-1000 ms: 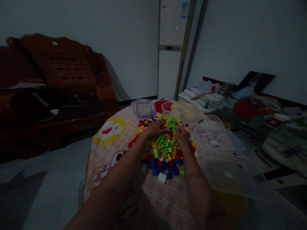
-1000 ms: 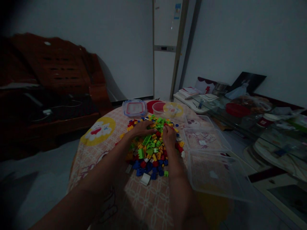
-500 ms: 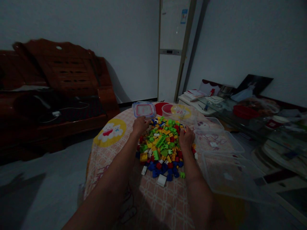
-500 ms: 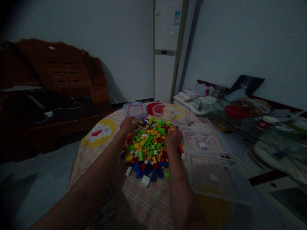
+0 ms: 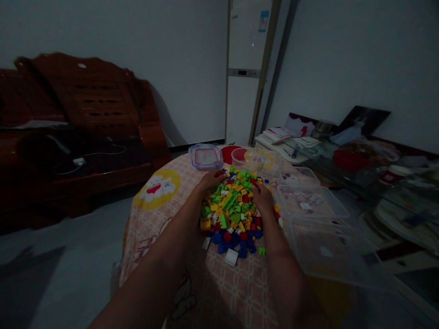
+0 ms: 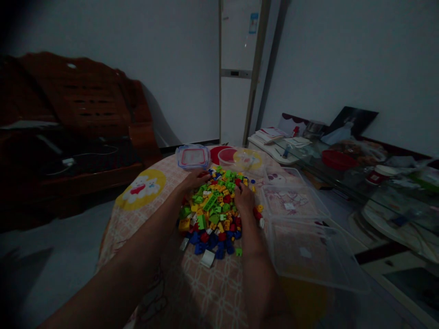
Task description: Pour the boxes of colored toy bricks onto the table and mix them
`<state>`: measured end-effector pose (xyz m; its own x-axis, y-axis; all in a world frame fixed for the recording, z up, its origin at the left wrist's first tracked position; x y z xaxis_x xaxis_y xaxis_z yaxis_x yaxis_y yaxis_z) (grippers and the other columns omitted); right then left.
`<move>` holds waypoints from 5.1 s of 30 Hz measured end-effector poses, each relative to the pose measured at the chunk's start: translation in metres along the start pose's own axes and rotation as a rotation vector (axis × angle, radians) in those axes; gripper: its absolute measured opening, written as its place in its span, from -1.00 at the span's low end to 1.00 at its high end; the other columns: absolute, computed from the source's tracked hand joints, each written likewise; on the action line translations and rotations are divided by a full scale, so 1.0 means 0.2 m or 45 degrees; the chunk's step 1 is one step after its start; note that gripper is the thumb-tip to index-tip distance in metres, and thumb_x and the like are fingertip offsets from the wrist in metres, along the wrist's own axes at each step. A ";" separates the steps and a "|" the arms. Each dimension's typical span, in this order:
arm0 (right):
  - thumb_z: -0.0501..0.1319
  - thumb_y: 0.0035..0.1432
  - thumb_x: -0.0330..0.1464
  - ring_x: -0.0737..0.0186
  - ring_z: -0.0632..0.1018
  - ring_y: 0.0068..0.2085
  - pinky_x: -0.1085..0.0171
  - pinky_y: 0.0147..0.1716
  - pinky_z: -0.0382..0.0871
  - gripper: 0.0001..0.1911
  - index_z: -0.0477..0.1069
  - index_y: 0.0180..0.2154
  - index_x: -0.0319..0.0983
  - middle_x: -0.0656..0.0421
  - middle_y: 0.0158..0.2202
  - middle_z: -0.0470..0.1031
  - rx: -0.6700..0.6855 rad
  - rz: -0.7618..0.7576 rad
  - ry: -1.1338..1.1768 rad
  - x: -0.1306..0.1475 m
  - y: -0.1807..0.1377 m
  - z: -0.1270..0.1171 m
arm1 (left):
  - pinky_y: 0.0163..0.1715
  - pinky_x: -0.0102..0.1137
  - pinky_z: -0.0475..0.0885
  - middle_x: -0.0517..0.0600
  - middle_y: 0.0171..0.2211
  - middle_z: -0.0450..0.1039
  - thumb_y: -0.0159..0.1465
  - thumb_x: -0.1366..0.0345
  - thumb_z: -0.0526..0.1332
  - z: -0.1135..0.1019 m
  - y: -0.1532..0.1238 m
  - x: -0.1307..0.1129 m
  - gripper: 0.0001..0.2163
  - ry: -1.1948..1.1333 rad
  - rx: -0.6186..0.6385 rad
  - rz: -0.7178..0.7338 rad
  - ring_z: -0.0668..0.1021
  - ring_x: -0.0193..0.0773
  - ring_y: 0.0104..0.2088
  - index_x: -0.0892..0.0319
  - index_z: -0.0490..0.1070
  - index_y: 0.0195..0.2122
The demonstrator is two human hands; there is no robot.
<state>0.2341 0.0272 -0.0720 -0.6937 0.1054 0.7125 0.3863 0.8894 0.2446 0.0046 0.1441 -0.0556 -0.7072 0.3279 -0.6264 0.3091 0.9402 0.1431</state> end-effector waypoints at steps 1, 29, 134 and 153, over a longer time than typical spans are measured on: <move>0.12 0.30 -0.27 0.03 0.58 0.06 0.14 0.11 0.36 -0.60 0.56 0.05 -0.25 -0.02 0.04 0.61 -0.008 -0.021 0.045 0.00 0.00 0.01 | -0.02 -0.25 0.47 0.08 -0.08 0.61 0.28 0.02 0.16 0.01 -0.01 -0.03 -0.58 0.002 0.016 0.040 0.59 -0.06 -0.09 0.20 0.55 0.00; 0.13 0.15 -0.20 0.07 0.65 -0.25 0.15 -0.08 0.49 -0.62 0.64 -0.18 -0.22 0.14 -0.40 0.68 -0.235 -0.257 0.701 0.09 -0.03 -0.04 | 0.27 0.12 0.23 0.18 0.36 0.19 0.24 0.04 0.33 0.12 -0.46 -0.41 -0.51 0.482 -0.057 0.337 0.32 0.18 0.30 0.02 0.45 0.19; 0.04 0.20 -0.20 0.13 0.64 -0.34 0.18 -0.23 0.54 -0.49 0.59 -0.02 -0.29 0.00 -0.17 0.69 -0.271 -0.228 0.699 0.12 -0.04 -0.07 | 0.25 -0.07 0.33 0.13 0.21 0.45 0.34 -0.13 0.14 -0.18 -0.77 -0.15 -0.44 -0.253 -0.334 0.283 0.46 0.01 0.22 0.10 0.44 0.23; 0.05 0.13 -0.26 0.07 0.66 -0.27 0.14 -0.17 0.55 -0.49 0.61 -0.03 -0.34 -0.01 -0.22 0.69 -0.237 -0.073 0.617 0.06 -0.02 -0.06 | 0.30 0.19 0.12 0.15 0.40 0.16 0.27 -0.04 0.28 0.13 -0.84 -0.23 -0.41 0.386 -0.161 0.552 0.19 0.21 0.38 -0.07 0.35 0.31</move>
<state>0.2316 0.0198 -0.0565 -0.3730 -0.1980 0.9065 0.4879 0.7891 0.3731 0.0016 -0.0308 -0.0711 -0.6893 0.6825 -0.2428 0.5478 0.7104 0.4419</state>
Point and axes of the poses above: each hand's wrist, its own y-axis towards the middle knuckle, its own z-axis out of the palm, x = y × z, the point moved 6 cm from there along y, towards the middle knuckle
